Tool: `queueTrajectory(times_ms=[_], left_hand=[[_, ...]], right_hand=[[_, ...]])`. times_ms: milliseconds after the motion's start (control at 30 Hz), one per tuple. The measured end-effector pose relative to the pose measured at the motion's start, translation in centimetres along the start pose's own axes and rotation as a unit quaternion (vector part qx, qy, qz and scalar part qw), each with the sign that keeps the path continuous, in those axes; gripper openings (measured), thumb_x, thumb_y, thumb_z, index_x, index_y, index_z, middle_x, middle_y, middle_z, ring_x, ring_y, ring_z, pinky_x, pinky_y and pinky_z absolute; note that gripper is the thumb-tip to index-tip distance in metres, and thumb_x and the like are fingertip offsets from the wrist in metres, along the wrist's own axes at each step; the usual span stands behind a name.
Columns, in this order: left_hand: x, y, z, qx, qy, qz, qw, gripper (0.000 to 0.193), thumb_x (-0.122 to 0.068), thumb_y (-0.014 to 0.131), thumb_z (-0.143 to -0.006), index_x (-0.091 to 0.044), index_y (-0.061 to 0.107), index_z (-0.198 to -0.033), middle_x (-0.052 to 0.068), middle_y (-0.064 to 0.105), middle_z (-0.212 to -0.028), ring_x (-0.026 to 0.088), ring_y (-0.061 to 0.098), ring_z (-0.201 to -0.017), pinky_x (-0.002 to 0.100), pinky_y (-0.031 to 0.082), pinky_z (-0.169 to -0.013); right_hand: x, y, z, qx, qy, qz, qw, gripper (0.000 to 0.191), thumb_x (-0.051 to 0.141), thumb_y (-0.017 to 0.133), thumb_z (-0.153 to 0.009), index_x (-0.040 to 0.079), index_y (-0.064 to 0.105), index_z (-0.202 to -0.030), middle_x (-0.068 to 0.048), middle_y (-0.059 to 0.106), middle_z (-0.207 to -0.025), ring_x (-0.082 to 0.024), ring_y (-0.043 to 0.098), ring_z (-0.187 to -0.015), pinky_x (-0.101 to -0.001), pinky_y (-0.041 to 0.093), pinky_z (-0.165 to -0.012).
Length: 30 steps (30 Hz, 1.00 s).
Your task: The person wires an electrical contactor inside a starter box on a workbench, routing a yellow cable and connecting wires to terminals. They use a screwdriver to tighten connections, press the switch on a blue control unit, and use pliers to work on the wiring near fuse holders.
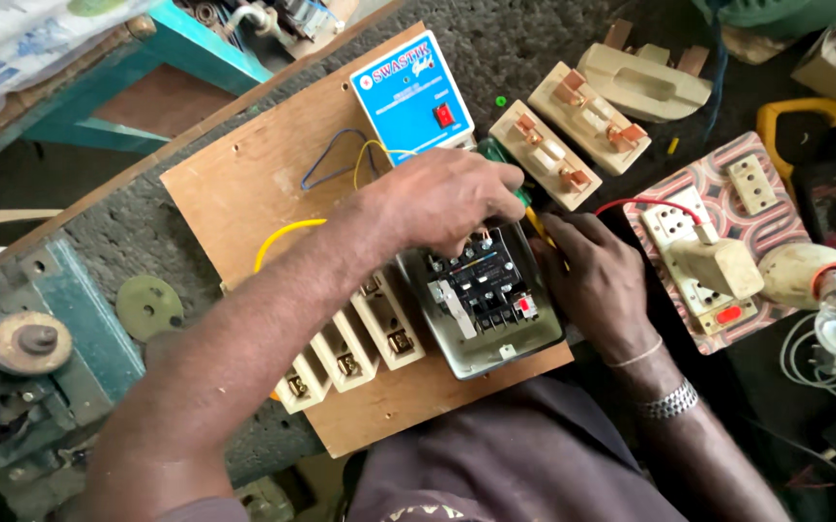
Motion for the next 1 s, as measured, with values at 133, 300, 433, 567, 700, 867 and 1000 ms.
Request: queueTrajectory(times_ms=[133,300,433,567,700,867,1000], left_hand=[[0.0,0.1,0.2,-0.001,-0.011,-0.021,1.000,0.033,0.002,0.078,-0.058,-0.013,0.066,-0.085,0.003,0.060,-0.090,0.031,0.068,-0.090,0.045,0.054,-0.071],[0.4,0.7,0.1,-0.017,-0.003,0.002,1.000,0.032,0.001,0.079,-0.060,-0.013,0.066,-0.086,0.002,0.062,-0.092,0.032,0.068,-0.092,0.046,0.053,-0.072],[0.9,0.9,0.5,-0.050,0.026,0.017,0.998,0.025,-0.011,0.084,-0.072,-0.010,0.063,-0.087,0.005,0.060,-0.091,0.032,0.067,-0.090,0.047,0.052,-0.073],[1.5,1.4,1.2,-0.083,0.020,0.038,0.996,0.023,-0.008,0.079,-0.073,-0.010,0.063,-0.089,0.004,0.060,-0.090,0.030,0.068,-0.092,0.045,0.052,-0.074],[1.6,2.1,1.3,-0.114,0.009,0.058,0.992,0.021,-0.009,0.078,-0.074,-0.012,0.063,-0.088,0.003,0.061,-0.089,0.029,0.067,-0.090,0.044,0.052,-0.073],[1.5,2.2,2.4,-0.195,-0.003,0.059,0.979,0.020,-0.015,0.081,-0.079,-0.013,0.063,-0.087,0.003,0.061,-0.091,0.030,0.066,-0.093,0.046,0.051,-0.073],[1.0,2.6,3.5,-0.254,-0.022,0.057,0.965,0.020,-0.018,0.081,-0.081,-0.011,0.063,-0.085,0.005,0.061,-0.092,0.030,0.066,-0.094,0.046,0.052,-0.074]], right_hand=[[0.0,0.8,-0.8,0.015,0.014,0.037,0.999,0.019,0.014,0.075,-0.089,0.007,0.072,-0.105,-0.014,0.070,-0.099,-0.034,0.069,-0.084,-0.0438,0.056,-0.071],[-0.8,0.7,-1.1,0.037,0.060,0.027,0.997,0.014,0.012,0.073,-0.088,0.004,0.064,-0.096,-0.018,0.066,-0.089,-0.037,0.067,-0.080,-0.0479,0.053,-0.069],[-1.8,-0.1,-1.3,0.036,0.086,-0.056,0.994,0.015,0.012,0.068,-0.093,0.002,0.059,-0.101,-0.017,0.067,-0.088,-0.036,0.068,-0.080,-0.0458,0.054,-0.070],[-2.3,-2.5,-1.5,-0.003,0.118,-0.131,0.984,0.023,0.012,0.067,-0.100,-0.002,0.054,-0.113,-0.015,0.066,-0.089,-0.027,0.066,-0.079,-0.0413,0.054,-0.070],[-1.2,-7.6,0.2,-0.070,0.083,-0.437,0.893,0.021,0.014,0.057,-0.115,0.003,0.046,-0.128,-0.010,0.062,-0.098,-0.017,0.065,-0.086,-0.0311,0.053,-0.073],[1.8,-13.3,2.6,-0.115,-0.047,-0.413,0.902,0.029,0.007,0.064,-0.113,0.004,0.042,-0.131,-0.013,0.064,-0.100,-0.021,0.068,-0.087,-0.0348,0.057,-0.077],[3.6,-12.9,0.3,-0.137,-0.108,-0.326,0.929,0.038,0.002,0.070,-0.112,0.004,0.039,-0.134,-0.016,0.065,-0.101,-0.024,0.071,-0.088,-0.0377,0.060,-0.081]])
Point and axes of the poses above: each hand's wrist, its own z-axis away from the middle knuckle, its own y-axis out of the palm, x = y × z, the point moved 3 cm from there along -z, towards the middle knuckle
